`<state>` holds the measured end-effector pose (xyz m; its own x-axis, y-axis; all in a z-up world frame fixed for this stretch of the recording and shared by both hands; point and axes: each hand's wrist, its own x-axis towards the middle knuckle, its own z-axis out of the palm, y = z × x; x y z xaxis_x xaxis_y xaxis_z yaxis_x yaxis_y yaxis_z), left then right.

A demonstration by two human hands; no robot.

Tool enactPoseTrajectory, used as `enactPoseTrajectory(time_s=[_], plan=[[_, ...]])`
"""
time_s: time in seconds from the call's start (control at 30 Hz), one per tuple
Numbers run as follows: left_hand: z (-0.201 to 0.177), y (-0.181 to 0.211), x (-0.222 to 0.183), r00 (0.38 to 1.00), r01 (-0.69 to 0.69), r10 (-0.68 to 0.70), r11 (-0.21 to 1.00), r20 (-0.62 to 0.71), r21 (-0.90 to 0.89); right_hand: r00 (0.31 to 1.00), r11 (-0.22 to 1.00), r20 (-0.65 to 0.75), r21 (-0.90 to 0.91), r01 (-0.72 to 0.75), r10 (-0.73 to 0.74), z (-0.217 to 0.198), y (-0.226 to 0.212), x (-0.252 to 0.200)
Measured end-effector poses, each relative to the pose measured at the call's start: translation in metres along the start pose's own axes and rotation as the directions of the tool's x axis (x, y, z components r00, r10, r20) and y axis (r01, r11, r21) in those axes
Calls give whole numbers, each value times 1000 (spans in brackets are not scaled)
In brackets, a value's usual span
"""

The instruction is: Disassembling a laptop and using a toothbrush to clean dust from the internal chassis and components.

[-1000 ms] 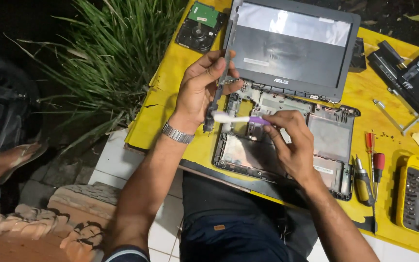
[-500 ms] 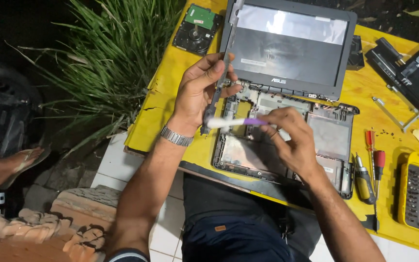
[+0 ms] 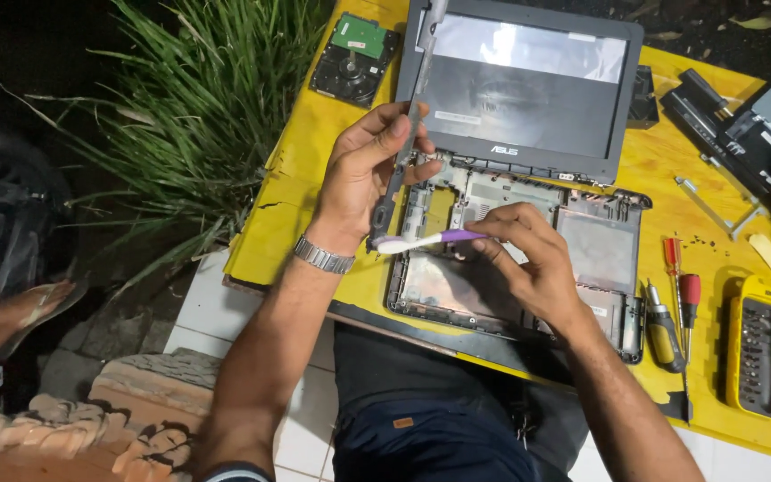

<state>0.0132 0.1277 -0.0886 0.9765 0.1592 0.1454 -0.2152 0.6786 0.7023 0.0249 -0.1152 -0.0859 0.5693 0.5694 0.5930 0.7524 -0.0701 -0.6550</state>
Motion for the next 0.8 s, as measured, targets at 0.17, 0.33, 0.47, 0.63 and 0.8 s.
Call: enactPoseTrajectory(time_s=[0.17,0.33,0.47,0.63,0.8], plan=[[1,-6,-4,1000,18,-18,1000,-18,-13,1000,1000,17,28,2,-2,-2,14,-4],[2,-12,-9,1000,10,-11,999,-29,-49,988,997,-154,-73,13,-24,-9,22,2],[18,-7,-15,1000,13,-14,990,-8,-141,988,999,-152,-50,12,-19,-7,19,6],[22,-5,-21,999,42,-41,993,9,-114,972,993,-228,-117,27,-53,-15,20,11],[18,-9,-21,1000,13,-13,988,-3,-151,982,997,-183,-76,22,-36,-18,25,8]])
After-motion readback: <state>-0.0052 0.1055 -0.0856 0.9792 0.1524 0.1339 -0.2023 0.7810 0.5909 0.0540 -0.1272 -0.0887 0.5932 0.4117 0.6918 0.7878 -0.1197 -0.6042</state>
